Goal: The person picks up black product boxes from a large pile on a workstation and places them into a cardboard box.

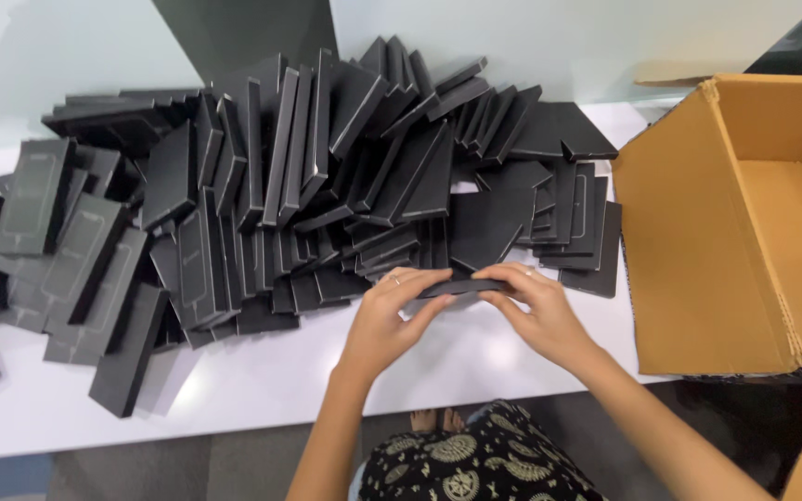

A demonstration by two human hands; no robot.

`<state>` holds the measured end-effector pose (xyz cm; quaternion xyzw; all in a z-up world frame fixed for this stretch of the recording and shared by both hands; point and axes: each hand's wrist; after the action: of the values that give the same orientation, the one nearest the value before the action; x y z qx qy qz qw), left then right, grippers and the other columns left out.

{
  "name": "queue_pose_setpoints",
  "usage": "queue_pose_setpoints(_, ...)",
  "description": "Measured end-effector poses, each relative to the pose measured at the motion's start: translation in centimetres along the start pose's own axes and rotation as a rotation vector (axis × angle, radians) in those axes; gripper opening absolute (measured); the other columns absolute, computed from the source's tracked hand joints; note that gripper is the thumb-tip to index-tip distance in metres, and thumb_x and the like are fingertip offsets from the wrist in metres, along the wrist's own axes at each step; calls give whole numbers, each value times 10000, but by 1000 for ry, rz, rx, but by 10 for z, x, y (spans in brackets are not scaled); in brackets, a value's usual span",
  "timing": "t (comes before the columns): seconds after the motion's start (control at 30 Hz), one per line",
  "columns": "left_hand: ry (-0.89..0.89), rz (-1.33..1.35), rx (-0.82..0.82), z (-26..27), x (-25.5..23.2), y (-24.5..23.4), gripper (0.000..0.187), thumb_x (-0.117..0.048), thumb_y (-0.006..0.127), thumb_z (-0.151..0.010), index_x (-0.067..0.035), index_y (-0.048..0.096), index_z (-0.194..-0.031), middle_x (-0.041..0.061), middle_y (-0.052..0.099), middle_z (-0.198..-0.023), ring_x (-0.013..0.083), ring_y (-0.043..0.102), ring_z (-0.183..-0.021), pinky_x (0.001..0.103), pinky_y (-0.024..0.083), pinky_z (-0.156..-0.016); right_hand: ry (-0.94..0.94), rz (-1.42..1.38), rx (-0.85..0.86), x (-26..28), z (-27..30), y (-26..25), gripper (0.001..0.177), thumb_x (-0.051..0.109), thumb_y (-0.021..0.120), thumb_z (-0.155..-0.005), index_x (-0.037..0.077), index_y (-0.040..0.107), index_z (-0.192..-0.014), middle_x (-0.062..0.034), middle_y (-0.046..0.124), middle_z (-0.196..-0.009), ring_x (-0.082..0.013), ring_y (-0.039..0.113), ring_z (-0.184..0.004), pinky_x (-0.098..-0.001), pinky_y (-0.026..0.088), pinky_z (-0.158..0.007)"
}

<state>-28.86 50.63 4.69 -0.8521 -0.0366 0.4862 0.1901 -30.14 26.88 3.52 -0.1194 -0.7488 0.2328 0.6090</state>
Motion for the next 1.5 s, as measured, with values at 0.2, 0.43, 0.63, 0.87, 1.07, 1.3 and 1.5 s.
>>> queue_pose_setpoints(0.2, -62, -201, -21, 27, 36, 13, 295, -208, 800, -846, -40, 775, -1087, 106, 779, -1047, 277, 722, -969, 372, 557, -866, -6, -20, 55, -23, -2, 29, 234, 86, 671, -939, 36, 681, -1167, -81, 688, -1165, -211, 709, -1061, -331, 612, -933)
queue_pose_setpoints(0.43, -111, -287, -113, 36, 45, 32, 253, -208, 788, -844, -59, 787, -1047, 81, 785, -1004, 251, 729, -935, 342, 574, -793, -183, 182, 47, -28, -3, 30, 281, 153, 728, -916, 39, 706, -1172, -118, 717, -1162, -276, 703, -1065, -369, 563, -896)
queue_pose_setpoints(0.63, -171, -262, -30, 32, 43, 35, 269, -250, 795, -844, -70, 798, -1044, 80, 791, -1004, 250, 727, -878, 344, 572, -775, -270, 204, 51, -36, -4, 24, 266, 152, 716, -921, 52, 732, -1167, -93, 734, -1138, -251, 722, -1008, -325, 581, -864)
queue_pose_setpoints(0.87, -165, -219, -14, 32, 40, 30, 312, -292, 803, -841, -79, 804, -1068, 99, 788, -1036, 261, 736, -924, 353, 571, -807, -389, 242, -43, -47, 0, 33, 252, 129, 737, -911, 39, 736, -1147, -94, 736, -1111, -245, 709, -994, -326, 577, -858)
queue_pose_setpoints(1.07, -232, -181, 6, 34, 37, 29, 294, -292, 779, -858, -84, 802, -1064, 96, 793, -1047, 258, 734, -879, 346, 581, -775, -327, 198, -65, -50, 5, 38, 180, 91, 702, -935, 25, 730, -1101, -87, 740, -1041, -230, 712, -907, -321, 573, -795)
queue_pose_setpoints(1.3, -278, -158, -3, 37, 33, 29, 265, -293, 790, -876, -61, 809, -1004, 111, 792, -932, 255, 729, -809, 353, 560, -734, -181, 188, -40, -45, 6, 39, 110, 110, 681, -949, 15, 710, -995, -93, 736, -910, -231, 694, -817, -332, 544, -734)
queue_pose_setpoints(1.5, -246, -121, -172, 42, 32, 37, 265, -270, 794, -861, -50, 803, -1008, 99, 798, -914, 211, 740, -752, 330, 550, -726, -101, 129, -30, -38, 5, 39, 148, 143, 662, -966, 11, 716, -1005, -87, 726, -887, -226, 692, -812, -329, 533, -740)
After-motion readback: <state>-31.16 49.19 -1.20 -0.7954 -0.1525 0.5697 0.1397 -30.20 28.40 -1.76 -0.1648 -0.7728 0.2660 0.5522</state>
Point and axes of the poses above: each hand's wrist, its own z-axis away from the middle knuckle, its own y-axis out of the palm, x = y × z
